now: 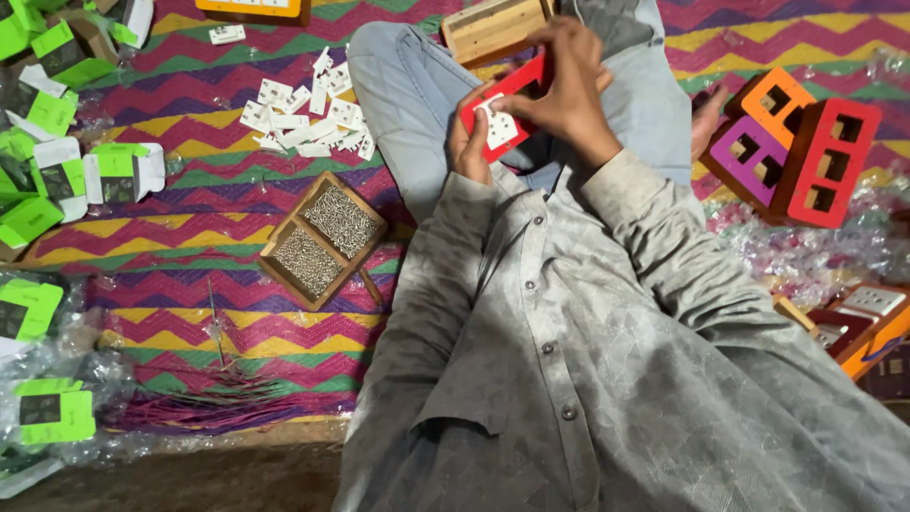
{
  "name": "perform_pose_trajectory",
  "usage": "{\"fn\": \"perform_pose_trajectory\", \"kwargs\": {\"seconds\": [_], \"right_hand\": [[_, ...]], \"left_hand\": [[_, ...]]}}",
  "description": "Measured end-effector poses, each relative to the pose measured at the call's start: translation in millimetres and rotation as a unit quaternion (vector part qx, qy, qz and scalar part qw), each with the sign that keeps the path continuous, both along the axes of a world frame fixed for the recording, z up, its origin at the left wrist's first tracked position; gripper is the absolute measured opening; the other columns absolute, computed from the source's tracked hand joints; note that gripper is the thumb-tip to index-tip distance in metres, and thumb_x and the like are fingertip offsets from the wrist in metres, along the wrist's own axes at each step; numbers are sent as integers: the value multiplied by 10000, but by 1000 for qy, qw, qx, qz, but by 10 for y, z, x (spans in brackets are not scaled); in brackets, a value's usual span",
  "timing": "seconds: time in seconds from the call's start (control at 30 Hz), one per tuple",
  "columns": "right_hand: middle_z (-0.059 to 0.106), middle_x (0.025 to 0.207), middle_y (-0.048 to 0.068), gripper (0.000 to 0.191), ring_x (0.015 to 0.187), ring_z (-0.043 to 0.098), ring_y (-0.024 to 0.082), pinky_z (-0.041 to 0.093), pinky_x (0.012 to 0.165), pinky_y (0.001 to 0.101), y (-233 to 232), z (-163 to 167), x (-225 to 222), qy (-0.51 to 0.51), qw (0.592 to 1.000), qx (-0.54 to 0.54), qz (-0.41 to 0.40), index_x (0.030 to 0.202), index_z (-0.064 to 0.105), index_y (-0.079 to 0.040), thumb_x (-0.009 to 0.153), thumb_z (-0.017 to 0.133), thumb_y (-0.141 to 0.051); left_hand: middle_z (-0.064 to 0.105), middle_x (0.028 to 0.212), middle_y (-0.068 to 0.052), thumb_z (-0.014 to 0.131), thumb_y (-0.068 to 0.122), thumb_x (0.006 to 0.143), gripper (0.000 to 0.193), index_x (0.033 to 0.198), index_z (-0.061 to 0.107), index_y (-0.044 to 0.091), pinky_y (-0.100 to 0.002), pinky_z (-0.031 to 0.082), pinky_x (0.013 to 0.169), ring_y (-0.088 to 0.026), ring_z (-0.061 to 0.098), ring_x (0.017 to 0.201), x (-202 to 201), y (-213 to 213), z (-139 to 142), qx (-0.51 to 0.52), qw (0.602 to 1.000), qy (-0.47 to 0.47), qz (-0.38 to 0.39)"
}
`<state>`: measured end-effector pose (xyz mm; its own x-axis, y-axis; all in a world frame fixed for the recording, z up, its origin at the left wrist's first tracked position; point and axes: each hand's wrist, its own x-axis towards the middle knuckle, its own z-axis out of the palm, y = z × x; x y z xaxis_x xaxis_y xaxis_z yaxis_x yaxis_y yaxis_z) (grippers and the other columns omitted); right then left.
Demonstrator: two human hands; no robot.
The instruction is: The person sits on a mat and assembles small white electrical components into a red plastic frame. They place the components into slots and secure them with small metal fasteners from a wooden box. The person handles the frame and components repeatedly, adjusting and fastening them.
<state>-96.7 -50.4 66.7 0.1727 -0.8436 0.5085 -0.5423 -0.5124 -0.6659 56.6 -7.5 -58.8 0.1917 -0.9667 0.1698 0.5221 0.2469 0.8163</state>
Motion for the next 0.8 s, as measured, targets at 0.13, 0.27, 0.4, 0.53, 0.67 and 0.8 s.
{"fn": "perform_pose_trajectory", "kwargs": {"seconds": [0.13, 0.27, 0.4, 0.53, 0.67, 0.8], "right_hand": [[652, 1048, 113, 579, 997, 609, 270, 465, 846, 377, 36, 49, -269, -59, 996, 39, -61, 1170, 636, -3, 838, 886, -406], [708, 890, -9, 336, 759, 634, 59, 481, 678, 226, 0, -23, -394, -254, 915, 303, 78, 1104, 661, -38, 1097, 644, -373], [720, 874, 9, 321, 748, 666, 56, 505, 669, 210, -65, -108, -421, -326, 901, 278, 67, 1076, 664, -50, 1138, 592, -356], [711, 796, 4, 320, 628, 619, 49, 436, 550, 207, -80, -106, -457, -335, 902, 273, 3, 1059, 670, -62, 1102, 605, -373], [713, 794, 7, 327, 621, 616, 51, 428, 547, 210, -67, -45, -456, -339, 905, 258, 8, 1056, 669, -62, 1110, 602, -377], [709, 796, 8, 329, 625, 616, 50, 429, 547, 210, -47, 3, -433, -322, 911, 257, 16, 1047, 671, -61, 1119, 598, -373]], "left_hand": [[600, 1385, -172, 520, 230, 1097, 433, 1428, 506, -49, -412, 474, 1109, -255, 615, 1259, 75, -49, -37, 31, 983, 180, -24], [562, 1417, -193, 523, 219, 1111, 440, 1476, 429, -5, -451, 461, 1119, -282, 577, 1276, 58, -47, 63, 7, 992, 126, 20], [448, 1546, -164, 598, 271, 1092, 544, 1514, 343, 43, -408, 405, 1207, -299, 501, 1403, -71, 120, 362, -50, 930, -268, 248], [415, 1629, -121, 720, 312, 1016, 629, 1536, 423, 120, -439, 323, 1205, -334, 460, 1511, -54, 299, 717, -46, 794, -549, 256], [301, 1666, -156, 742, 419, 964, 762, 1567, 379, 126, -512, 271, 1192, -353, 333, 1542, -71, 302, 925, -53, 740, -629, 232], [298, 1668, -154, 743, 479, 933, 793, 1566, 393, 156, -512, 278, 1159, -357, 318, 1540, -100, 311, 928, -18, 701, -674, 233]]}}
